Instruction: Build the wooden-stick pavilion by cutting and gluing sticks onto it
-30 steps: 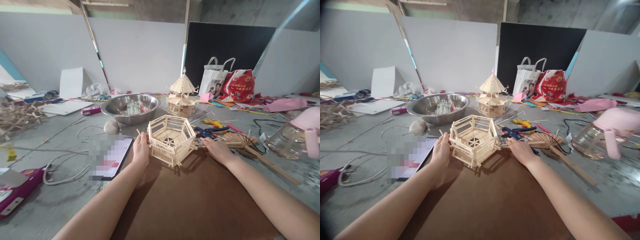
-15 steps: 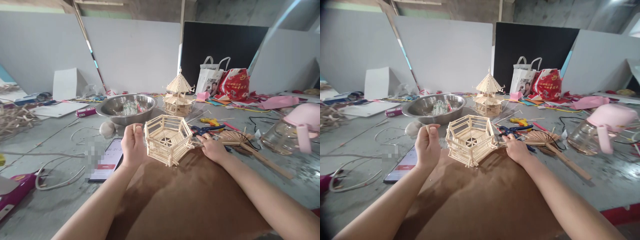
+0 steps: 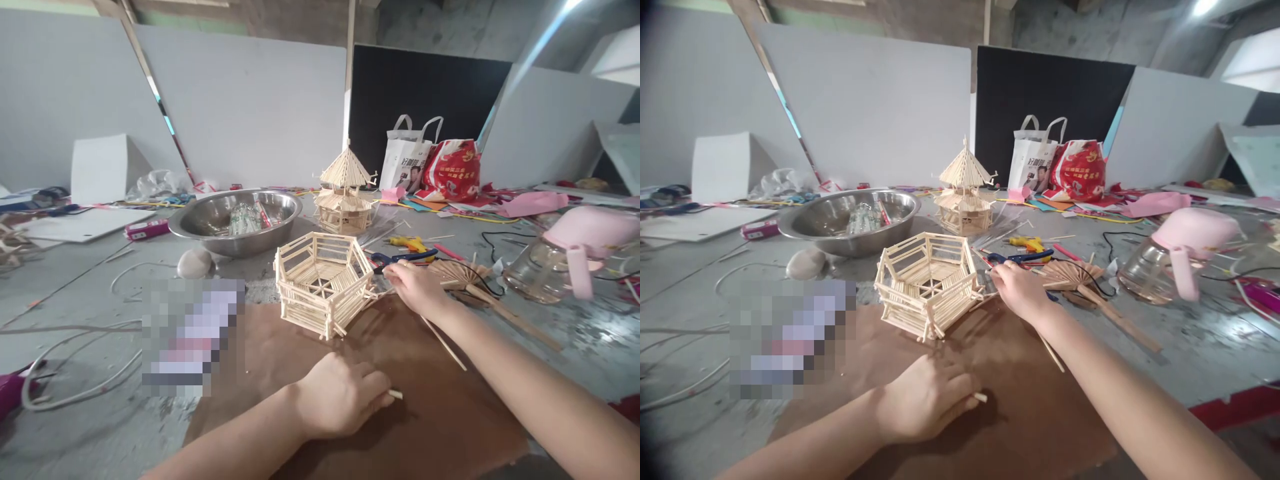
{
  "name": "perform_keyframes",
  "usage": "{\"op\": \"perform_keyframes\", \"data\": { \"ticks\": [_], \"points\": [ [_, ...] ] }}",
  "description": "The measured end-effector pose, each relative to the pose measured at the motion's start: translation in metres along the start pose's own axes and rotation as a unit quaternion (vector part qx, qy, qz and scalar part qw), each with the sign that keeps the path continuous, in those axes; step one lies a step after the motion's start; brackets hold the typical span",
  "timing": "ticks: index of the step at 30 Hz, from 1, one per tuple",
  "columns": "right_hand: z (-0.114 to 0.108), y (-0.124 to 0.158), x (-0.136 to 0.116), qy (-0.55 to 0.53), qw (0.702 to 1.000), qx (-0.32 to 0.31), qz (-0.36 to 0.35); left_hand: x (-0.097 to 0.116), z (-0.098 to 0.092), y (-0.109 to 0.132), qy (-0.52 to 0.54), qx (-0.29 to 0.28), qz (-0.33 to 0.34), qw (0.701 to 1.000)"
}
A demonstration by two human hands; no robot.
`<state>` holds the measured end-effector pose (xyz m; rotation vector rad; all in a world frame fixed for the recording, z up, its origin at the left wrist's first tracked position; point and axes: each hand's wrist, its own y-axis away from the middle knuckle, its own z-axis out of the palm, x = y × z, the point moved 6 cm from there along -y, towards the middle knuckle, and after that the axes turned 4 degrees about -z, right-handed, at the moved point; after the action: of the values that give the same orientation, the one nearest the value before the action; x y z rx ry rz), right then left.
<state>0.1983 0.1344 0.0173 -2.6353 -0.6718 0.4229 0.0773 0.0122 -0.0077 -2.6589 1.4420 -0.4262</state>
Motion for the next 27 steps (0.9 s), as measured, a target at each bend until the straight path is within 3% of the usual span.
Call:
{"op": "perform_keyframes", "data": {
  "ticks": [4, 7, 9, 12, 15, 17, 19, 21, 24, 27],
  "points": [
    [-0.029, 0.002, -0.004, -0.223, 0.961, 0.162, 0.03, -0.026, 0.004, -0.003, 0.008, -0.012, -0.113, 0.993],
    [-0.027, 0.005, -0.003, -0.328, 0.926, 0.177, 0.066, -0.042, -0.004, -0.003, 0.03, 0.011, -0.18, 0.983],
    [-0.016, 0.005, 0.0, -0.395, 0.901, 0.152, 0.094, -0.051, -0.008, -0.003, 0.04, 0.029, -0.208, 0.977],
    [0.009, 0.005, 0.004, -0.512, 0.842, 0.099, 0.138, -0.067, -0.012, 0.001, 0.066, 0.075, -0.258, 0.961],
    [0.033, 0.007, -0.001, -0.601, 0.782, 0.012, 0.164, -0.082, -0.018, 0.008, 0.15, 0.162, -0.311, 0.924],
    [0.043, 0.009, -0.009, -0.63, 0.758, -0.061, 0.156, -0.087, -0.019, 0.01, 0.238, 0.2, -0.329, 0.891],
    [0.05, 0.014, -0.021, -0.64, 0.744, -0.136, 0.136, -0.088, -0.013, 0.009, 0.346, 0.194, -0.354, 0.847],
    [0.054, 0.018, -0.032, -0.642, 0.731, -0.197, 0.12, -0.085, -0.003, 0.007, 0.463, 0.166, -0.381, 0.783],
    [0.058, 0.024, -0.046, -0.644, 0.715, -0.248, 0.112, -0.076, 0.01, 0.002, 0.601, 0.129, -0.373, 0.695],
    [0.062, 0.026, -0.054, -0.642, 0.716, -0.251, 0.111, -0.072, 0.016, -0.001, 0.647, 0.106, -0.358, 0.664]
  ]
}}
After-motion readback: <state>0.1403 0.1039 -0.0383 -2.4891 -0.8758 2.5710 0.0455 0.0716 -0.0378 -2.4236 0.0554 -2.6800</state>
